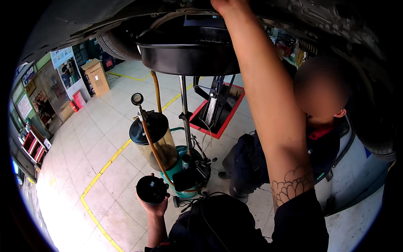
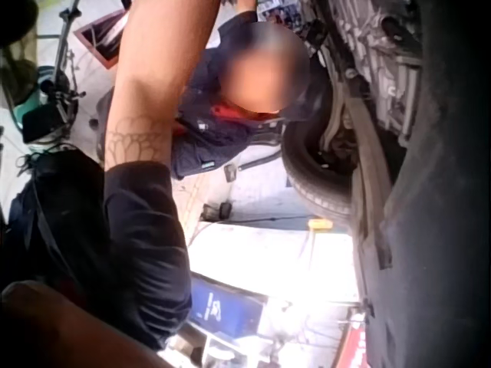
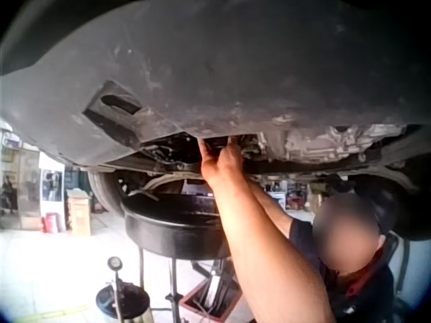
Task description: The person retrieves a white wipe and cleans the interior of a black cylindrical oil filter housing. They then use a small metal tool to scrape residue from the housing before handing the cleaned housing to a coworker under a raised vehicle.
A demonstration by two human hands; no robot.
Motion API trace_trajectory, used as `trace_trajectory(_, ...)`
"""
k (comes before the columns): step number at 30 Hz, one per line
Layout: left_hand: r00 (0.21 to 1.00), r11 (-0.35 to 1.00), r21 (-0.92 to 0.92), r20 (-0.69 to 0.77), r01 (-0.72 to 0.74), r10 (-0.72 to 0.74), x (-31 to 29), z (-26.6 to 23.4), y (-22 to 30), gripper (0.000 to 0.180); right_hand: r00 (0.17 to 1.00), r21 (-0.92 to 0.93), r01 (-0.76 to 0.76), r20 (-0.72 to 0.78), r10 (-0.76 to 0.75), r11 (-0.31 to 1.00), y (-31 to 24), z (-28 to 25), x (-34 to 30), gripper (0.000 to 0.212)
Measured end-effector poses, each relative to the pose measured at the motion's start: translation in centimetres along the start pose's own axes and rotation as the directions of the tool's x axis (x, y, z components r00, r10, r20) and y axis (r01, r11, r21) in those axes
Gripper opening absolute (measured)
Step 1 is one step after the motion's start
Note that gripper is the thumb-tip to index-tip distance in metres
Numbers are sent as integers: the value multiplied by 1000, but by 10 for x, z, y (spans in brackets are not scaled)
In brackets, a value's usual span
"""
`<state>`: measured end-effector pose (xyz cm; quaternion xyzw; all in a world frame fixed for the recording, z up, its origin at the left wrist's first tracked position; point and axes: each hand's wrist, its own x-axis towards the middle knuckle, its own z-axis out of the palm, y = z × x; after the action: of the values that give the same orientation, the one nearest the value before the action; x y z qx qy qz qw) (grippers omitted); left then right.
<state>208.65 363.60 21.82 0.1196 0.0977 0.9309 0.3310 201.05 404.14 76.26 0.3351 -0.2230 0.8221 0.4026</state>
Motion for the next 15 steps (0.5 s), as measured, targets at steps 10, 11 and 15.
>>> trace_trajectory(10, 998, 1000, 2, -67, 13, -12, -7, 7, 1, 80, 994, 9, -19, 112, 18, 1000, -4, -8, 4, 49)
trace_trajectory(11, 995, 1000, 11, -100, 4, -3, -6, 9, 1, 81, 996, -36, -31, 77, 34, 999, -6, -8, 3, 52)
trace_trajectory(15, 997, 997, 61, -63, 47, -43, 5, 26, 1, 82, 972, -281, -231, -36, 230, 931, -31, -2, -8, 64)
